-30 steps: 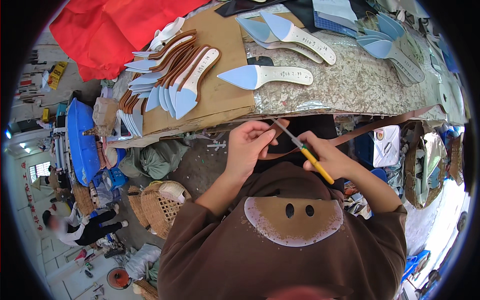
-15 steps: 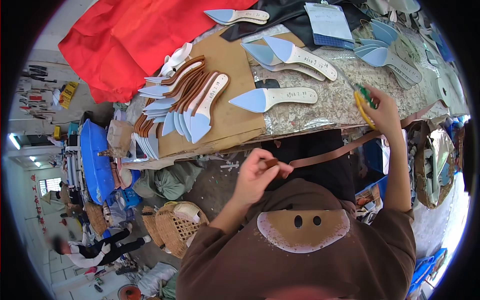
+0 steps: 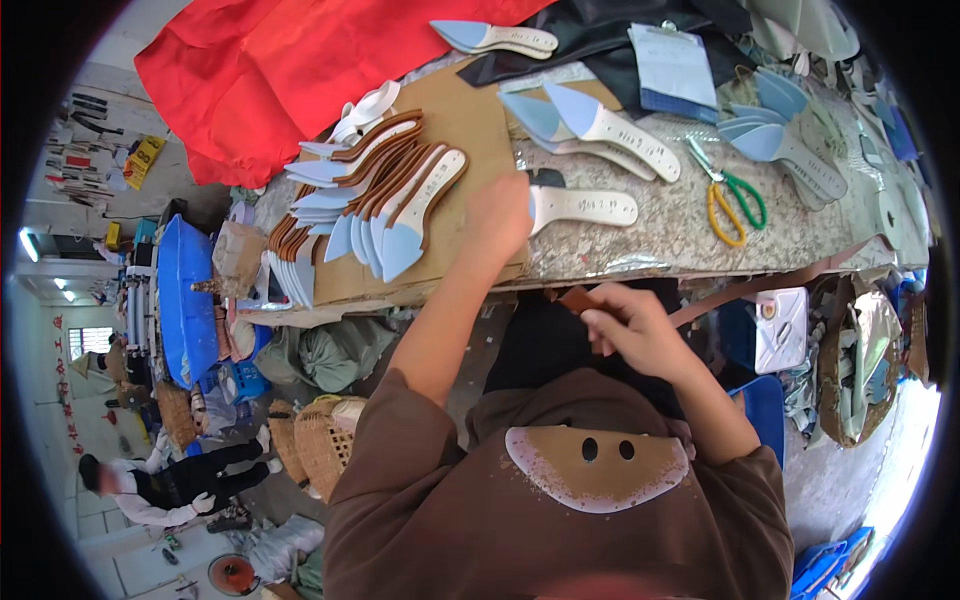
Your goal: The recorder is trimming and attaching leather straps to shoe insoles as part of a manufacturing process.
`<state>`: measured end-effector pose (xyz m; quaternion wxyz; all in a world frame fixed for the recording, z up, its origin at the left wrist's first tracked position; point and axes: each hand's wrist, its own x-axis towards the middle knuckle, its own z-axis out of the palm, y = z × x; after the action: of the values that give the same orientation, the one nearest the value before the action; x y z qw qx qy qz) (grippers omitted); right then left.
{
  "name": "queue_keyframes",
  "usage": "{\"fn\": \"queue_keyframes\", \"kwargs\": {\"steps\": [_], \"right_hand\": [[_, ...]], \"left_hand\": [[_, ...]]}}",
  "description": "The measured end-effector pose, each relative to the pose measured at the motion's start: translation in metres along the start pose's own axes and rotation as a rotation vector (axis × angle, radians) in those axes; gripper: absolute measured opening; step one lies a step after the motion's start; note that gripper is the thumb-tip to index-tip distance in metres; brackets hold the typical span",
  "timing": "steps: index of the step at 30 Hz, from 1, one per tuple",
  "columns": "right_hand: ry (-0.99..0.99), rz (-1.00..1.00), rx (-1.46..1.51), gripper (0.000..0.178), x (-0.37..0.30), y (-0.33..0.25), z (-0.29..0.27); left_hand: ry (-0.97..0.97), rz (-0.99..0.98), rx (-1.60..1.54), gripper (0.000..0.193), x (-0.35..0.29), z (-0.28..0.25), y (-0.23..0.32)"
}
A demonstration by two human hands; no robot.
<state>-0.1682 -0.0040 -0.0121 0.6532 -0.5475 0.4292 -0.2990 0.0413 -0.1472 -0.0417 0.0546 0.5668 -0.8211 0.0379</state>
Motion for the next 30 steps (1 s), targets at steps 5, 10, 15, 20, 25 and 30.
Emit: {"fn": "queue_keyframes", "kwargs": {"steps": [5,10,15,20,25,30], "right_hand": [[0.086,-0.172,-0.005,0.016,0.014,-0.045,-0.039],[0.199,-0.289,-0.417,0.024,0.091,-0.053,-0.062],[0.004,-0.272,-0.473,0.017,0.134,-0.04,-0.085],[-0.081,-0.282,-0.392,0.021,0.148,-0.031,-0.089],[-0.016,-0.185,-0.492,0.017,0.147,-0.034,-0.085],[0.082,-0.357,-0.911,0.014,0.137,-0.034,-0.075]], "left_hand": [[0.518,0.024,-0.431,0.005,-0.028,-0.01,0.024],[0.442,0.077,-0.568,0.009,-0.024,0.019,0.039],[0.266,-0.074,-0.854,0.036,-0.021,0.017,0.033],[0.26,-0.049,-0.822,0.039,-0.016,0.018,0.036],[0.274,-0.031,-0.788,0.038,-0.012,0.02,0.034],[0.23,-0.016,-0.774,0.031,-0.011,0.014,0.035]]}}
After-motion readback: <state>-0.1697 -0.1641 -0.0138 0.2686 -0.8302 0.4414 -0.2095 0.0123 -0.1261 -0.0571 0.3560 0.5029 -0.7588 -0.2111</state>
